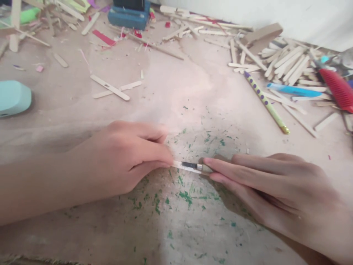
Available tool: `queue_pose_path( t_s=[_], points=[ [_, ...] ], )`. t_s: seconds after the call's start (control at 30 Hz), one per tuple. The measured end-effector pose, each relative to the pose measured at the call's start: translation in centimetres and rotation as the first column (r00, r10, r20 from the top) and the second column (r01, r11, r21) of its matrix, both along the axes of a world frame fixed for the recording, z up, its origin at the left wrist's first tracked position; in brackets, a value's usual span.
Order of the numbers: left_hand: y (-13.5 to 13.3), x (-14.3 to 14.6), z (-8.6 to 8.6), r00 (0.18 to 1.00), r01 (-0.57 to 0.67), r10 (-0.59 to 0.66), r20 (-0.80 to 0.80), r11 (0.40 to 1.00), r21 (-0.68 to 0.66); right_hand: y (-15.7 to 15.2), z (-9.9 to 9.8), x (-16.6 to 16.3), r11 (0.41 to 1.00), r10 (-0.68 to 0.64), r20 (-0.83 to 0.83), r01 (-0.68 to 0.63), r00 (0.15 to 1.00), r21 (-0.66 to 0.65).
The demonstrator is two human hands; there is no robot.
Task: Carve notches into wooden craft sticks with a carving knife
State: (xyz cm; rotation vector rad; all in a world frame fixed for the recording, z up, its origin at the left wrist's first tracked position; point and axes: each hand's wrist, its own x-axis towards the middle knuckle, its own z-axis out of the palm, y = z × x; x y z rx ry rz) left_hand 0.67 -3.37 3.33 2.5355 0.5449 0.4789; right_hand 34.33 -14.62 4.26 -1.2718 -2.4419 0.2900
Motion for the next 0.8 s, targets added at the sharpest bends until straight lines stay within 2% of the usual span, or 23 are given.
queue_pose_path(
  t_s=[0.2,0.53,0.8],
  points=[
    [0.04,-0.06,0.18,1.0,-0.008,0.008,-0.014,1.0,0.001,0.0,-0.57,-0.08,1.0,0.014,-0.031,-0.014,0.999,0.005],
    [0.24,-0.18,0.17,1.0,0.011,-0.011,0.003,0.999,-0.051,0.23,-0.14,0.08,1.0,0.004,-0.028,-0.005,1.0,-0.007],
    [0.19,0.02,0.08,0.999,0.02,-0.019,0.028,1.0,-0.024,0.67,-0.15,-0.24,0.999,0.043,-0.096,-0.045,0.994,-0.014]
  ],
)
